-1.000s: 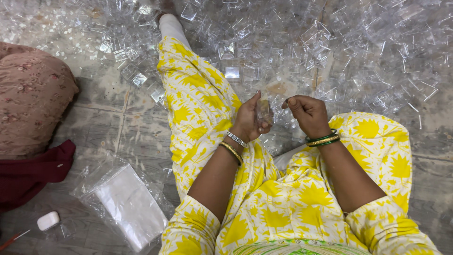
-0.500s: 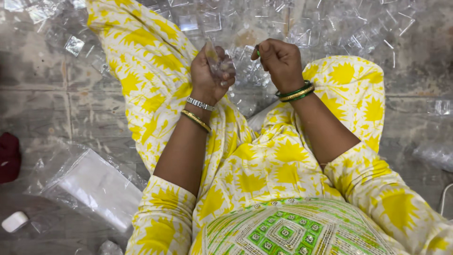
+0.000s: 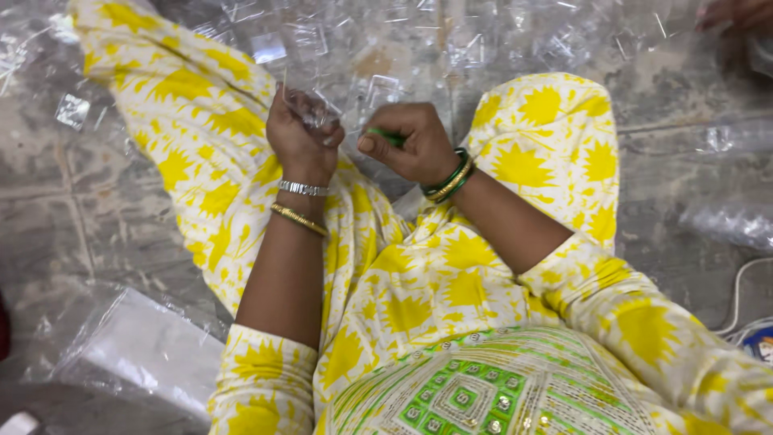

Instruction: The person sits on the floor among scattered clear plastic pouches and boxes, picks up individual plastic items, marks them with a green marker, and folds or presses clear plastic film over them, setting finished pieces aside.

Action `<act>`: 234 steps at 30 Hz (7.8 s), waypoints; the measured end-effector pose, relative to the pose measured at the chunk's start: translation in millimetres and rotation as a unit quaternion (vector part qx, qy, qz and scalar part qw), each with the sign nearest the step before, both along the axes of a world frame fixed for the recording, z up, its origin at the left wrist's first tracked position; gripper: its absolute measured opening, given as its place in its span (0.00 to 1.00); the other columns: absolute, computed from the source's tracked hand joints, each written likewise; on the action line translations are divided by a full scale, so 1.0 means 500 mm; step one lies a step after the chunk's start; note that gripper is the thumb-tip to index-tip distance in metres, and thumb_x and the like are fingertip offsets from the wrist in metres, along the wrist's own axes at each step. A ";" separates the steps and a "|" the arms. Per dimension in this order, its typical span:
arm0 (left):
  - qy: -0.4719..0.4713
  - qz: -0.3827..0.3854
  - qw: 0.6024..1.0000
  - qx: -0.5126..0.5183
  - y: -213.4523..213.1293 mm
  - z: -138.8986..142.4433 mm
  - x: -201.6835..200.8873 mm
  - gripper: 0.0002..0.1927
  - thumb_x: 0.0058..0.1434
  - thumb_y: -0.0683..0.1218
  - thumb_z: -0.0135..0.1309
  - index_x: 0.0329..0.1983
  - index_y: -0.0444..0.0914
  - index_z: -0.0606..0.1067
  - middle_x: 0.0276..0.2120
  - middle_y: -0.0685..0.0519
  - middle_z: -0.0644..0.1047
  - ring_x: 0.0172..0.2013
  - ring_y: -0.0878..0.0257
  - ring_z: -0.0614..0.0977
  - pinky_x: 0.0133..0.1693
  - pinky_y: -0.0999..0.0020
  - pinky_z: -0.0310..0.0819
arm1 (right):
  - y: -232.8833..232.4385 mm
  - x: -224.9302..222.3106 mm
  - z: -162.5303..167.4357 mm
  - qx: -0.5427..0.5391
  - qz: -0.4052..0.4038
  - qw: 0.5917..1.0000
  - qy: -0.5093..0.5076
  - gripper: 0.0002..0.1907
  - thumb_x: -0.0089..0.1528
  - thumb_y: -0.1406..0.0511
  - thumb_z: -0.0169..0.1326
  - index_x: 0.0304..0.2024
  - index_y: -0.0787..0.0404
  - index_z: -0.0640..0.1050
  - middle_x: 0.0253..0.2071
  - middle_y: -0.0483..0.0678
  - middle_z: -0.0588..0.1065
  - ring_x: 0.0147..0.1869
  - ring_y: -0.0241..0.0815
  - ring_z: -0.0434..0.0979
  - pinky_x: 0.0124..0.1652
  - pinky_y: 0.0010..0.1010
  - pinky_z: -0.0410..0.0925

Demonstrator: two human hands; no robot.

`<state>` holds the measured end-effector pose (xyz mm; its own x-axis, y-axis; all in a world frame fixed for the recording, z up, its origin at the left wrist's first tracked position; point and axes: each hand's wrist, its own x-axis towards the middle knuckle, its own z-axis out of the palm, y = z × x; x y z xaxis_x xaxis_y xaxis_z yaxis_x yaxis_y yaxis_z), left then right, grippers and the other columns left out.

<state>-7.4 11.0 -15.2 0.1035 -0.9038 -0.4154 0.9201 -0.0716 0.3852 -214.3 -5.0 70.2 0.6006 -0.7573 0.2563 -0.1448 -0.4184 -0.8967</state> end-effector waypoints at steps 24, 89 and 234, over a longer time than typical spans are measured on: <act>-0.174 0.021 0.974 0.143 -0.001 0.013 -0.005 0.22 0.64 0.60 0.53 0.48 0.40 0.68 0.37 0.48 0.76 0.32 0.51 0.82 0.34 0.59 0.79 | -0.159 -0.174 -0.026 -0.161 -0.299 0.867 0.365 0.15 0.56 0.72 0.60 0.41 0.48 0.87 0.38 0.53 0.80 0.40 0.58 0.79 0.39 0.46 0.71; -0.305 0.004 0.939 0.160 -0.005 -0.019 -0.006 0.15 0.62 0.49 0.56 0.49 0.41 0.70 0.39 0.53 0.73 0.33 0.61 0.78 0.33 0.64 0.79 | -0.087 -0.014 -0.058 -0.144 -0.248 0.913 0.289 0.13 0.56 0.61 0.68 0.42 0.54 0.84 0.40 0.55 0.79 0.42 0.60 0.80 0.39 0.47 0.71; -0.119 0.002 0.992 -0.032 -0.003 0.036 -0.010 0.14 0.70 0.49 0.48 0.27 0.43 0.66 0.20 0.55 0.69 0.19 0.63 0.71 0.19 0.67 0.62 | -0.073 -0.017 -0.022 0.306 -0.080 0.948 -0.036 0.10 0.65 0.62 0.60 0.34 0.61 0.79 0.25 0.45 0.79 0.19 0.26 0.63 0.20 0.21 0.54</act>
<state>-12.4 9.7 2.9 0.1953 -0.9270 -0.3201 0.8025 -0.0366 0.5956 -222.9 -41.7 59.3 0.4632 -0.8575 -0.2239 -0.0909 0.2054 -0.9745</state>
